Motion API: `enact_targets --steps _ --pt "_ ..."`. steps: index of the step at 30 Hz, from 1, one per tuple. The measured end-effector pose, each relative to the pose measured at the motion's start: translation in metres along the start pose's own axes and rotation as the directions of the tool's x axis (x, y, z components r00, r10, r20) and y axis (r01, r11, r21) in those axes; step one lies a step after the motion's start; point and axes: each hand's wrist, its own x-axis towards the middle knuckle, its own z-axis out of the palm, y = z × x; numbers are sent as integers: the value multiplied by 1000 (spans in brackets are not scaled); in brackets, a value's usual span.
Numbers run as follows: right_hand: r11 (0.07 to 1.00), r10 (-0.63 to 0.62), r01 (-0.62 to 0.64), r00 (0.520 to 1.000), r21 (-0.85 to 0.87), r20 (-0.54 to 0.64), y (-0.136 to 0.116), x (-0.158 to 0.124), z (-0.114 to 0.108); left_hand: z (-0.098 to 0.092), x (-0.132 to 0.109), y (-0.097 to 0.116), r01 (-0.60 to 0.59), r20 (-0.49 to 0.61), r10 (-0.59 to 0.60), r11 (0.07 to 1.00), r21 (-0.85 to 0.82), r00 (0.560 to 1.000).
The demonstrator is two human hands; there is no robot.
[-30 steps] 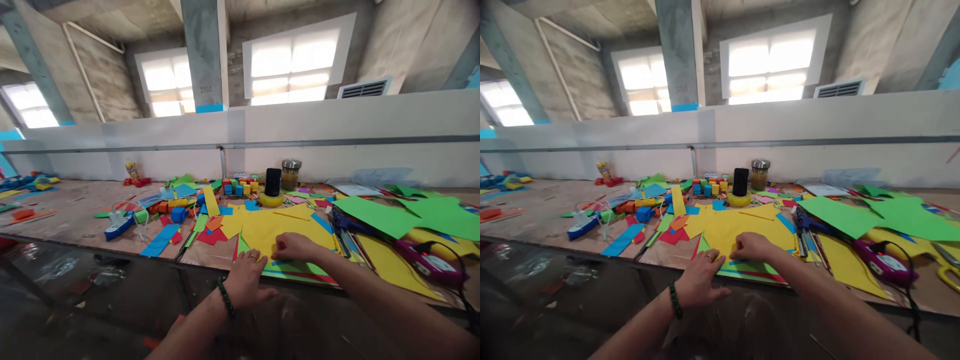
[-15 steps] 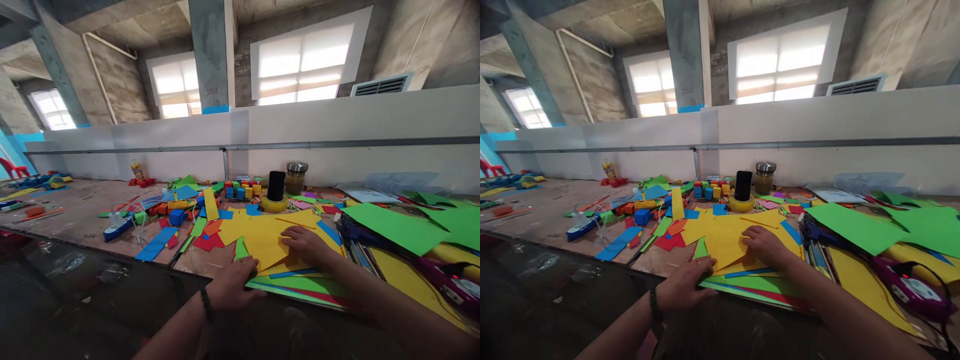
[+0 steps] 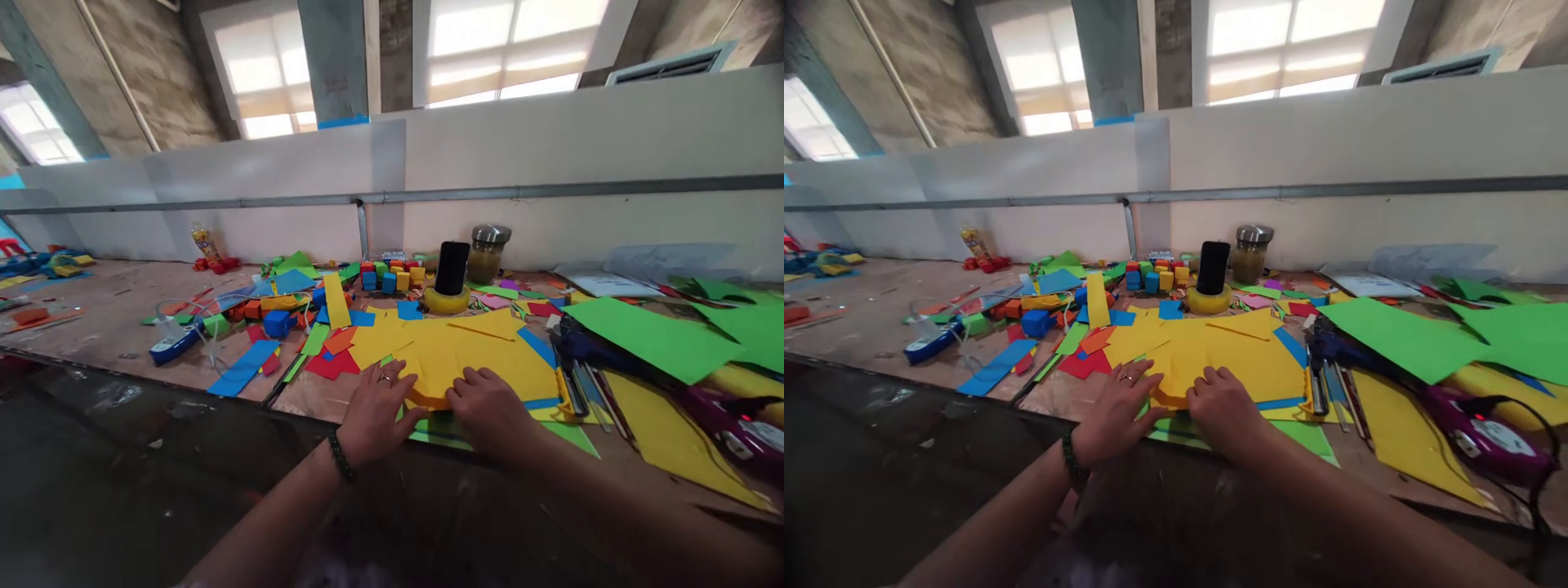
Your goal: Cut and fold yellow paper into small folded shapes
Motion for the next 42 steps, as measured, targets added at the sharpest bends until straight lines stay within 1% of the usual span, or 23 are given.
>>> enact_targets --steps 2,4,7,9,13,16,18,20,23,25,27,30,32,35,38,42 --pt "998 -40 38 998 41 44 -11 7 0 3 -3 3 11 12 -11 1000 6 1000" --pt "994 -63 57 996 95 62 -14 10 -1 4 -7 2 18 50 -19 1000 5 999" --pt "976 -43 28 997 216 63 -3 11 0 2 -12 -3 -4 112 8 999 -35 994" --pt "941 -42 18 997 338 63 8 12 4 0 -13 -6 -21 114 26 999 -51 993" --pt "802 -93 2 988 597 122 28 15 18 -1 -10 -8 -25 62 28 999 -37 998" --pt "700 -114 -46 978 713 176 40 17 25 1 -7 -10 -58 80 65 995 -86 995" --pt "632 -141 -93 962 769 233 49 21 26 4 -8 -11 -74 62 82 991 -114 995" --pt "559 -184 -158 933 814 308 58 27 24 7 -10 -12 -103 -7 103 986 -128 995" --pt "434 -212 -281 891 856 400 69 36 26 12 -13 -14 -189 -107 174 970 -155 979" --pt "348 -188 -355 880 868 435 71 40 33 13 -14 -14 -211 -144 186 960 -182 972" --pt "301 -106 -400 888 865 448 70 42 44 12 -13 -13 -201 -162 167 954 -222 973" --pt "307 20 -404 908 862 418 64 41 56 10 -12 -13 -178 -164 135 944 -280 977" --pt "319 52 -395 915 862 400 61 41 60 9 -12 -12 -164 -148 124 940 -298 981" --pt "328 106 -402 915 855 390 57 41 59 8 -13 -13 -146 -115 115 940 -308 987" --pt "342 139 -402 915 849 378 55 41 58 8 -13 -12 -146 -101 120 939 -311 988" --pt "350 137 -387 922 853 362 54 39 60 6 -13 -11 -145 -88 124 941 -305 988"
